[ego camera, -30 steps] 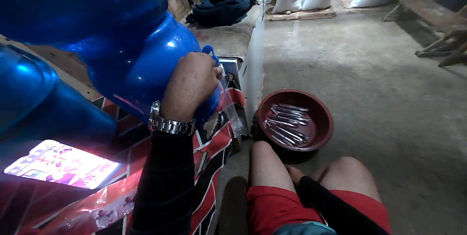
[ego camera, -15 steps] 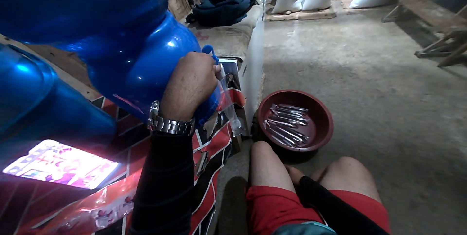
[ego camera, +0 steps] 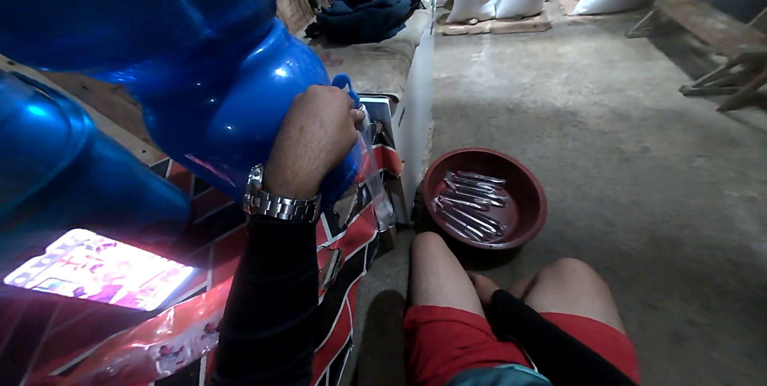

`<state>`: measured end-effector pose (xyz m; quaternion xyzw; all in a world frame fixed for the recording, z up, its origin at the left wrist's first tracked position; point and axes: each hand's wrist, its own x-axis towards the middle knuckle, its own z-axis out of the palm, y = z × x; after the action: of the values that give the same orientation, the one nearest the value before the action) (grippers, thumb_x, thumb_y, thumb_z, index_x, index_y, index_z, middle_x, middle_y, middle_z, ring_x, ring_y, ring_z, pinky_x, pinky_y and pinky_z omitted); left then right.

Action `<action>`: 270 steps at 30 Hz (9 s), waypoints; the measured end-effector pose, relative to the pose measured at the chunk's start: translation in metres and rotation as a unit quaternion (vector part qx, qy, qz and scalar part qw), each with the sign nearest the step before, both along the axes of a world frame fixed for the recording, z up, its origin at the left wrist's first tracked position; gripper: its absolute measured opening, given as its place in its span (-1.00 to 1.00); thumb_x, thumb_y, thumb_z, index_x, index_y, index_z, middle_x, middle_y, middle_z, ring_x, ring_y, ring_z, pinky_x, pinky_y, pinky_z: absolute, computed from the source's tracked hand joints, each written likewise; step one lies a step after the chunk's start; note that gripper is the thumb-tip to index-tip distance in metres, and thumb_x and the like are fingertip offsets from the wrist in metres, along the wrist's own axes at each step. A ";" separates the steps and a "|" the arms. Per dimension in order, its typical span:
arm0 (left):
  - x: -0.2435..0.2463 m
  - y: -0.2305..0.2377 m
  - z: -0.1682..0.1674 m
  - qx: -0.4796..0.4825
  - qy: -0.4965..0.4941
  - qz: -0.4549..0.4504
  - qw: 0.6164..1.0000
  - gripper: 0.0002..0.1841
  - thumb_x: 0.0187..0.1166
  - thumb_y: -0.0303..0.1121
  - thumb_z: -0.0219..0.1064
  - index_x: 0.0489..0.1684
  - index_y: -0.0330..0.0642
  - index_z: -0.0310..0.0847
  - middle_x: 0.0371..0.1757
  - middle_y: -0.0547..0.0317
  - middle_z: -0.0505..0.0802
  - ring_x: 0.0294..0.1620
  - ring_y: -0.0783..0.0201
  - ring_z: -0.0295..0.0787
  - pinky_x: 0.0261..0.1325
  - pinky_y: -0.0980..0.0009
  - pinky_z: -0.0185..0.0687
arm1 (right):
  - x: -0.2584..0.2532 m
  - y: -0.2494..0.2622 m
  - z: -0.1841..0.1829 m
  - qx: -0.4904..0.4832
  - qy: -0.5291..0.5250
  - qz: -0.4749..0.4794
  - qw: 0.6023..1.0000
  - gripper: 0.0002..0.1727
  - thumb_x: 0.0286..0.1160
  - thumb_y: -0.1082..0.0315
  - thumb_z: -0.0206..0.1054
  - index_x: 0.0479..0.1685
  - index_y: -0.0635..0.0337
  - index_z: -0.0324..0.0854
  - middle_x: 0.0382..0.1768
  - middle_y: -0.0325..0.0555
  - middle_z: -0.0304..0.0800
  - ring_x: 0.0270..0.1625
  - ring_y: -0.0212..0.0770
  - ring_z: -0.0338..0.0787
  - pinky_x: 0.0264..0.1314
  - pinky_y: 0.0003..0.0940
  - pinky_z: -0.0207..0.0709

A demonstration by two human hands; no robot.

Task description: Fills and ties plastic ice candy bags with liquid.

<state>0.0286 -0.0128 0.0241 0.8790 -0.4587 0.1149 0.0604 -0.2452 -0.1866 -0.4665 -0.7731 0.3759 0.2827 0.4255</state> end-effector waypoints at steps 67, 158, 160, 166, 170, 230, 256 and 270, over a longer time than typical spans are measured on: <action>-0.002 -0.003 -0.002 -0.012 -0.008 0.014 1.000 -0.56 0.73 -0.11 0.29 -0.59 -0.19 0.65 -0.42 -0.05 0.75 -0.24 -0.08 0.76 -0.19 -0.15 0.59 | -0.005 -0.015 -0.062 -0.015 -0.014 0.000 1.000 -0.46 0.61 -0.01 0.29 0.54 -0.09 0.61 0.36 0.04 0.79 0.48 0.07 0.71 0.59 0.24 0.46; 0.001 -0.005 -0.003 -0.006 -0.010 0.018 1.000 -0.56 0.72 -0.08 0.29 -0.57 -0.18 0.69 -0.37 -0.06 0.79 -0.19 -0.08 0.79 -0.15 -0.16 0.64 | -0.002 -0.006 -0.026 -0.004 0.003 -0.005 1.000 -0.47 0.67 0.12 0.27 0.52 0.21 0.57 0.40 0.23 0.72 0.50 0.19 0.67 0.62 0.22 0.41; 0.000 -0.005 -0.003 -0.007 -0.009 0.017 1.000 -0.56 0.72 -0.08 0.29 -0.56 -0.19 0.69 -0.36 -0.08 0.79 -0.18 -0.10 0.79 -0.13 -0.18 0.63 | -0.001 -0.005 -0.025 -0.007 0.006 0.000 1.000 -0.48 0.67 0.13 0.27 0.52 0.22 0.57 0.39 0.23 0.72 0.49 0.19 0.68 0.63 0.21 0.41; 0.000 -0.006 -0.002 -0.008 -0.008 0.020 1.000 -0.56 0.71 -0.08 0.30 -0.58 -0.18 0.67 -0.40 -0.06 0.77 -0.21 -0.08 0.78 -0.17 -0.16 0.63 | 0.000 -0.005 -0.021 -0.007 0.008 0.007 1.000 -0.47 0.71 0.13 0.24 0.54 0.23 0.54 0.41 0.25 0.70 0.50 0.20 0.67 0.63 0.22 0.40; 0.000 -0.005 -0.002 -0.006 -0.010 0.021 1.000 -0.55 0.72 -0.07 0.30 -0.59 -0.18 0.66 -0.41 -0.05 0.76 -0.23 -0.08 0.77 -0.18 -0.15 0.63 | -0.001 -0.007 -0.028 -0.007 0.005 -0.003 1.000 -0.48 0.67 0.11 0.28 0.52 0.18 0.58 0.39 0.21 0.72 0.50 0.18 0.67 0.61 0.23 0.42; -0.001 -0.005 -0.003 -0.010 -0.007 0.025 1.000 -0.55 0.70 -0.07 0.32 -0.62 -0.16 0.64 -0.44 -0.03 0.75 -0.25 -0.06 0.76 -0.23 -0.14 0.60 | -0.004 -0.011 -0.061 0.020 -0.022 -0.021 0.999 -0.35 0.50 -0.08 0.33 0.46 0.19 0.62 0.38 0.26 0.72 0.47 0.25 0.67 0.56 0.34 0.43; -0.001 -0.005 -0.003 -0.010 -0.007 0.025 1.000 -0.57 0.69 -0.06 0.34 -0.58 -0.16 0.67 -0.38 -0.03 0.78 -0.21 -0.05 0.77 -0.17 -0.13 0.63 | -0.001 -0.019 -0.083 -0.008 0.007 0.001 1.000 -0.39 0.53 0.05 0.38 0.53 0.15 0.57 0.32 0.22 0.77 0.42 0.20 0.73 0.56 0.27 0.48; 0.000 -0.005 -0.002 -0.007 -0.006 0.019 1.000 -0.56 0.70 -0.06 0.32 -0.60 -0.16 0.66 -0.42 -0.03 0.76 -0.24 -0.05 0.76 -0.19 -0.15 0.61 | -0.002 -0.013 -0.061 -0.011 -0.005 -0.022 1.000 -0.49 0.53 0.06 0.38 0.42 0.07 0.68 0.28 0.13 0.81 0.39 0.14 0.76 0.52 0.27 0.51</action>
<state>0.0286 -0.0177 0.0217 0.8863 -0.4417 0.1246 0.0616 -0.2469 -0.1996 -0.5276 -0.7705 0.3939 0.2648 0.4255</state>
